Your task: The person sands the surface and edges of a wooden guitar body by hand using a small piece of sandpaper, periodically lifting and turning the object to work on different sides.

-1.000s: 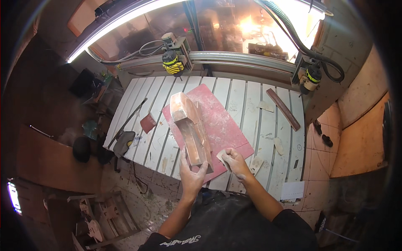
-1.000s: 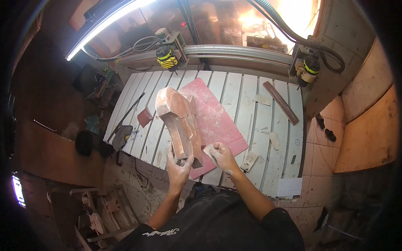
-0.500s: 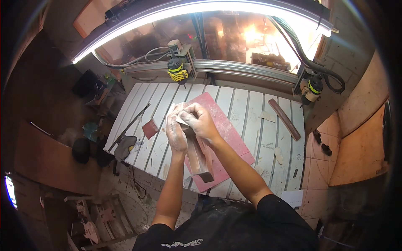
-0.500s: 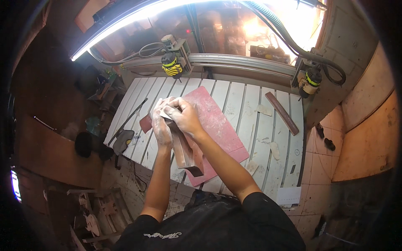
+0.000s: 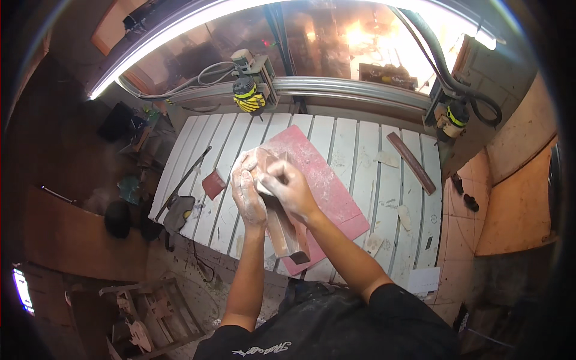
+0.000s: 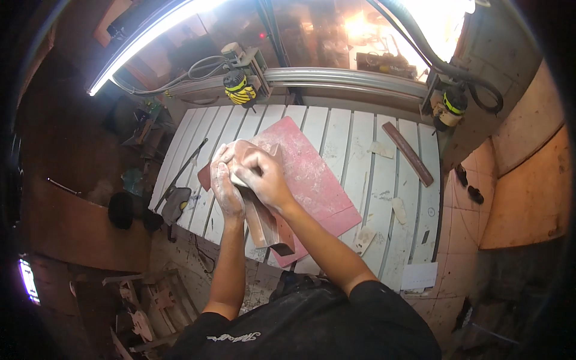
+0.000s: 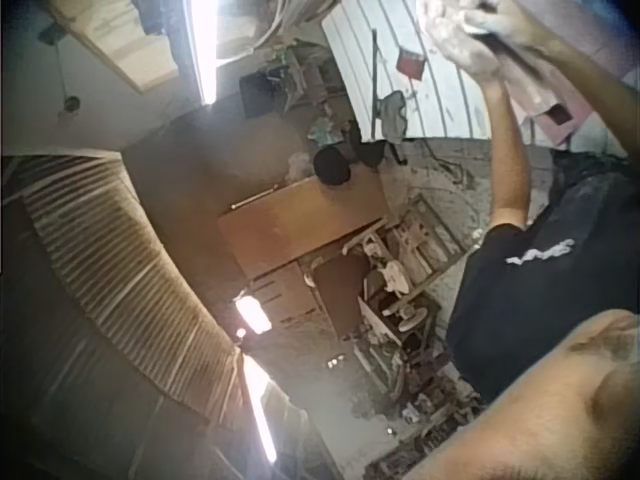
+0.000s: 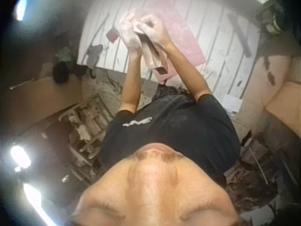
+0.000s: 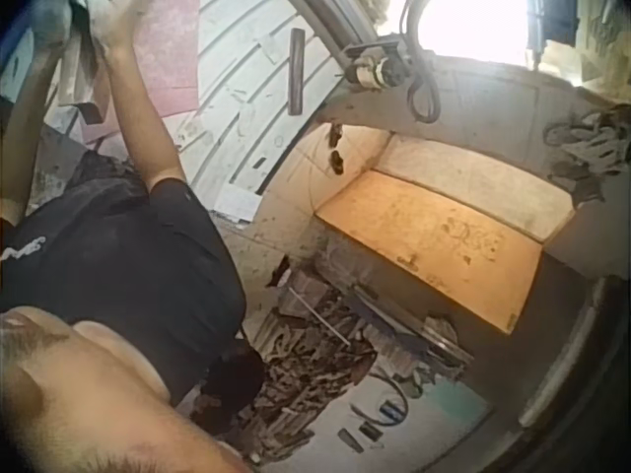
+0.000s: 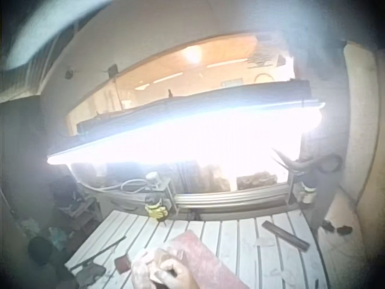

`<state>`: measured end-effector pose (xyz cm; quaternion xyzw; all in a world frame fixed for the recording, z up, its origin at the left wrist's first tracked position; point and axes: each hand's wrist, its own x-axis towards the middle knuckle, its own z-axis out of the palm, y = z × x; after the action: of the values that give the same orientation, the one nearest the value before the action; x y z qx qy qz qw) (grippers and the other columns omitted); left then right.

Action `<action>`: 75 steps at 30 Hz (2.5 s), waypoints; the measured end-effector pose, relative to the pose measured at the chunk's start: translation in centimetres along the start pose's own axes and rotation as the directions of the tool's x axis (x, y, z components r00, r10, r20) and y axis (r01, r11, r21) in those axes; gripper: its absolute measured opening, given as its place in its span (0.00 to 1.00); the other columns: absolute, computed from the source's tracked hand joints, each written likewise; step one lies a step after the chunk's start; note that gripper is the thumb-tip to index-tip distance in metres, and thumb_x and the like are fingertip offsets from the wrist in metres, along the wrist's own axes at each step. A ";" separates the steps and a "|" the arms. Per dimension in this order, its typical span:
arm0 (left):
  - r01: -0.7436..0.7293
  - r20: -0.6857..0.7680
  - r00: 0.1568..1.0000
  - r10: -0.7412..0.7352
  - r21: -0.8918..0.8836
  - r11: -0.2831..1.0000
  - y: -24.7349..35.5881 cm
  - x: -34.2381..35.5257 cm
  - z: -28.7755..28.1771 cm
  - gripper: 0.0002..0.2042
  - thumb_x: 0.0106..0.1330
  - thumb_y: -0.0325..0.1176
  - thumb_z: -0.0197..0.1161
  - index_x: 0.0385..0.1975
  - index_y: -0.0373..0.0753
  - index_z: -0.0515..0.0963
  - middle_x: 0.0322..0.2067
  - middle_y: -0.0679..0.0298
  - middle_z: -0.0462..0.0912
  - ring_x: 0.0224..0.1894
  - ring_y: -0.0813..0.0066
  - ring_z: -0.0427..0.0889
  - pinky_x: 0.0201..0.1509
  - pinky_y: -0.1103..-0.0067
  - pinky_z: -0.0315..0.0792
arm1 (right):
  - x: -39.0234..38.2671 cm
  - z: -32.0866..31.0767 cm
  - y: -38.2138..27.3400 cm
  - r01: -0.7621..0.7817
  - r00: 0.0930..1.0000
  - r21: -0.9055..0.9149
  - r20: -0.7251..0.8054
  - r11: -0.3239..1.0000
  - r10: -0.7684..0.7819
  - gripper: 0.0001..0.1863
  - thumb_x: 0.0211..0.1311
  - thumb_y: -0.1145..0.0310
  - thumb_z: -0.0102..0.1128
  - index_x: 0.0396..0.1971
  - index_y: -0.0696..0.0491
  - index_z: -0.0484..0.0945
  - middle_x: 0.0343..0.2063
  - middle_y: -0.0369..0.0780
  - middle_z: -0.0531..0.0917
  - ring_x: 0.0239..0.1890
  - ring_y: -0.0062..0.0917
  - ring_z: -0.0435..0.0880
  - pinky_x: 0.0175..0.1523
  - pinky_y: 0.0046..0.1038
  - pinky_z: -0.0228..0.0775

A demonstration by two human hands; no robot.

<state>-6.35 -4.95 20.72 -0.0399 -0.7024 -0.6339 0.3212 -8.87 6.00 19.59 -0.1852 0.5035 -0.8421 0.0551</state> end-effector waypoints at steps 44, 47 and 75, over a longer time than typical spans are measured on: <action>0.018 -0.084 0.996 -0.023 -0.062 0.998 -0.6 0.6 -3.2 0.17 0.75 0.32 0.45 0.54 0.26 0.73 0.59 0.51 0.75 0.60 0.64 0.74 0.69 0.69 0.64 | -0.5 2.8 0.2 -0.119 0.992 0.110 0.060 0.987 0.112 0.06 0.65 0.74 0.68 0.30 0.57 0.79 0.32 0.34 0.83 0.37 0.13 0.79 0.43 0.19 0.74; -0.003 -0.086 0.996 0.004 0.007 1.000 0.0 0.2 -2.1 0.17 0.74 0.32 0.47 0.55 0.28 0.74 0.56 0.53 0.75 0.59 0.63 0.74 0.68 0.69 0.64 | 1.8 2.9 -0.8 -0.118 0.993 0.021 0.004 0.993 0.118 0.06 0.65 0.74 0.68 0.31 0.58 0.79 0.31 0.34 0.83 0.36 0.13 0.79 0.44 0.19 0.74; -0.015 0.019 1.000 0.014 0.086 0.996 0.4 -0.4 -3.7 0.23 0.66 0.34 0.62 0.58 0.29 0.70 0.66 0.48 0.66 0.69 0.58 0.66 0.75 0.63 0.59 | -5.6 -2.3 4.4 -0.052 0.990 -0.115 -0.137 0.992 0.036 0.09 0.62 0.72 0.71 0.31 0.56 0.78 0.31 0.34 0.79 0.34 0.15 0.77 0.43 0.21 0.72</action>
<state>-4.40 -8.15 20.82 -0.0369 -0.7317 -0.6002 0.3209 -4.97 7.28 13.39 -0.1200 0.5591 -0.8199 0.0284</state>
